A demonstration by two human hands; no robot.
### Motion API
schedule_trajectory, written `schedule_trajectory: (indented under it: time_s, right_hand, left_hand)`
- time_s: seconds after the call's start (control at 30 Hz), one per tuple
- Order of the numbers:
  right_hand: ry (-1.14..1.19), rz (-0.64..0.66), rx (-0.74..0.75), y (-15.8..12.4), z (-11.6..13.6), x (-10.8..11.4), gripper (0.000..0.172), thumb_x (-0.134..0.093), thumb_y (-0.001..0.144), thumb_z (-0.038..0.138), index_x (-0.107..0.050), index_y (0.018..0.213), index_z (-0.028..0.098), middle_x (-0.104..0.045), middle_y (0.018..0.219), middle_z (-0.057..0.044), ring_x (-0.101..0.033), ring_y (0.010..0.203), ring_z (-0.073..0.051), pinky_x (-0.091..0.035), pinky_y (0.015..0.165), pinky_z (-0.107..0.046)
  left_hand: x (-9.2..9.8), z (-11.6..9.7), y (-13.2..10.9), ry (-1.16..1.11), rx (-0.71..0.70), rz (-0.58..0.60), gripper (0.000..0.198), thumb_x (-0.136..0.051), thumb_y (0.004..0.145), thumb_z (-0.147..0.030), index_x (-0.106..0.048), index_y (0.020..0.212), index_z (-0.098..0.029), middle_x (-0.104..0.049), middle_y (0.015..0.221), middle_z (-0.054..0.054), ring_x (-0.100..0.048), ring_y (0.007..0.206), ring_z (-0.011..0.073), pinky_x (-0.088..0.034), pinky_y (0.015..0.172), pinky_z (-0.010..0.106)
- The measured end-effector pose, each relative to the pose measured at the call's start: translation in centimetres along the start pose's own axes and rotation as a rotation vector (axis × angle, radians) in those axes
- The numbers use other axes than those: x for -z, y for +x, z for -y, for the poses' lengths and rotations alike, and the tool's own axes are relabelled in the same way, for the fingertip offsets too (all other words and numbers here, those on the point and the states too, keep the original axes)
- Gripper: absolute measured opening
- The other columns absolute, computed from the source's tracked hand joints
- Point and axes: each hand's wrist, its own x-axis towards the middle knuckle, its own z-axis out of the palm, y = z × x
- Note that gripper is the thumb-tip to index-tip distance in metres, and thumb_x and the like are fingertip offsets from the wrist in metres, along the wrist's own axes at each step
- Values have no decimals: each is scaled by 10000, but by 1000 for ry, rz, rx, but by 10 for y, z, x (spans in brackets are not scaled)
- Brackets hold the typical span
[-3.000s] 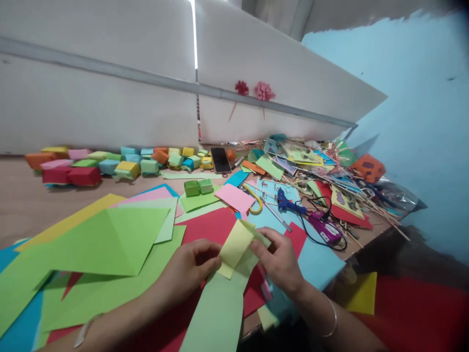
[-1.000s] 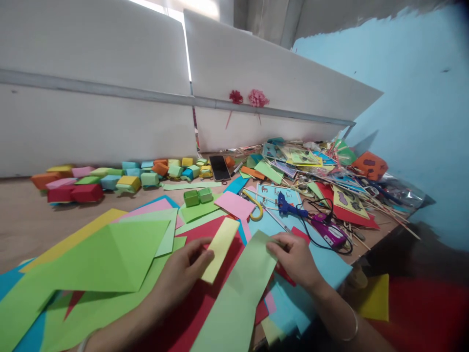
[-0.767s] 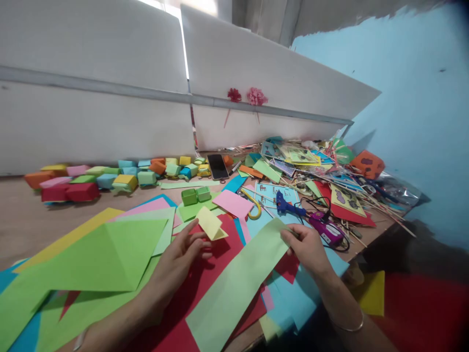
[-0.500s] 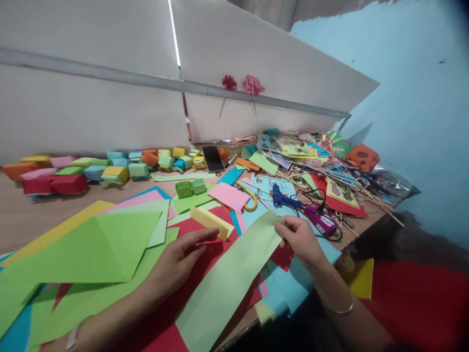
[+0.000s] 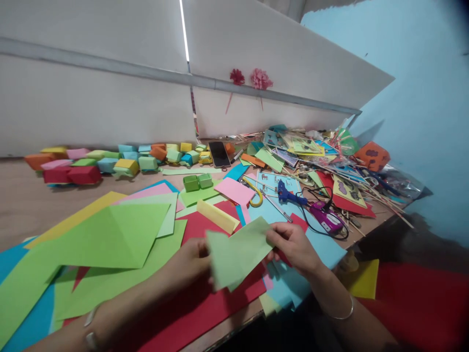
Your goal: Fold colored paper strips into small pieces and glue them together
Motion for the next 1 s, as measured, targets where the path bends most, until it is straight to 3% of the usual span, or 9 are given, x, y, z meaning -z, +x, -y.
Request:
schedule_trajectory:
  time_s: [0.13, 0.23, 0.33, 0.5, 0.67, 0.73, 0.87, 1.0]
  right_hand:
    - [-80, 49, 142, 2, 1, 1, 603, -500, 843, 728, -655, 742, 154, -636, 659, -46, -601, 612, -131, -487, 555, -243]
    - [-132, 72, 136, 4, 1, 1, 434, -585, 852, 577, -676, 792, 157, -647, 699, -36, -569, 628, -121, -465, 562, -238]
    - [-238, 34, 75, 7, -1, -1, 208, -641, 780, 351, -626, 688, 165, -572, 617, 14, -492, 558, -89, -371, 481, -207]
    - [-267, 42, 15, 15, -1, 1, 151, -583, 745, 295, -590, 650, 178, -560, 601, 20, -491, 544, -93, -365, 492, -216]
    - [-655, 248, 150, 34, 10, 8, 79, -614, 686, 144, -675, 714, 186, -590, 617, 35, -509, 575, -101, -328, 528, -217]
    - [-802, 328, 248, 45, 18, 4, 157, -665, 670, 115, -704, 792, 205, -642, 698, 32, -527, 614, -106, -317, 555, -220]
    - [-1104, 512, 399, 63, 27, -13, 117, -722, 683, 99, -675, 713, 202, -652, 688, 8, -517, 622, -121, -225, 536, -247]
    - [-1249, 621, 580, 76, 18, -25, 71, -679, 769, 123, -655, 741, 184, -664, 705, -22, -505, 608, -135, -188, 516, -275]
  left_hand:
    - [0, 6, 2, -284, 69, 197, 328, -613, 727, -475, -617, 579, -183, -617, 481, 20, -558, 461, 155, -417, 481, 241]
    - [1, 5, 2, -268, 68, 180, 324, -641, 688, -479, -597, 563, -184, -573, 491, -8, -504, 482, 138, -364, 498, 247]
    - [2, 3, 2, -281, 72, 155, 307, -636, 686, -468, -619, 585, -179, -590, 529, -3, -515, 513, 146, -379, 524, 260]
    - [2, 8, 4, -374, 95, 107, 325, -713, 589, -357, -702, 846, -158, -720, 743, 39, -649, 675, 216, -484, 636, 305]
    - [2, 12, 6, -200, 96, 120, 158, -657, 611, -306, -669, 704, -179, -619, 544, -12, -591, 559, 199, -424, 565, 290]
    - [3, 12, 6, -110, 42, 72, 137, -639, 635, -293, -677, 710, -185, -630, 572, -1, -584, 575, 202, -410, 577, 292]
    - [5, 15, 8, 73, -126, -60, 98, -617, 654, -217, -691, 717, -202, -666, 688, 36, -575, 662, 218, -388, 626, 299]
    - [4, 23, 11, 255, -197, -22, 136, -532, 708, -144, -655, 708, -202, -631, 723, 49, -553, 714, 218, -352, 639, 302]
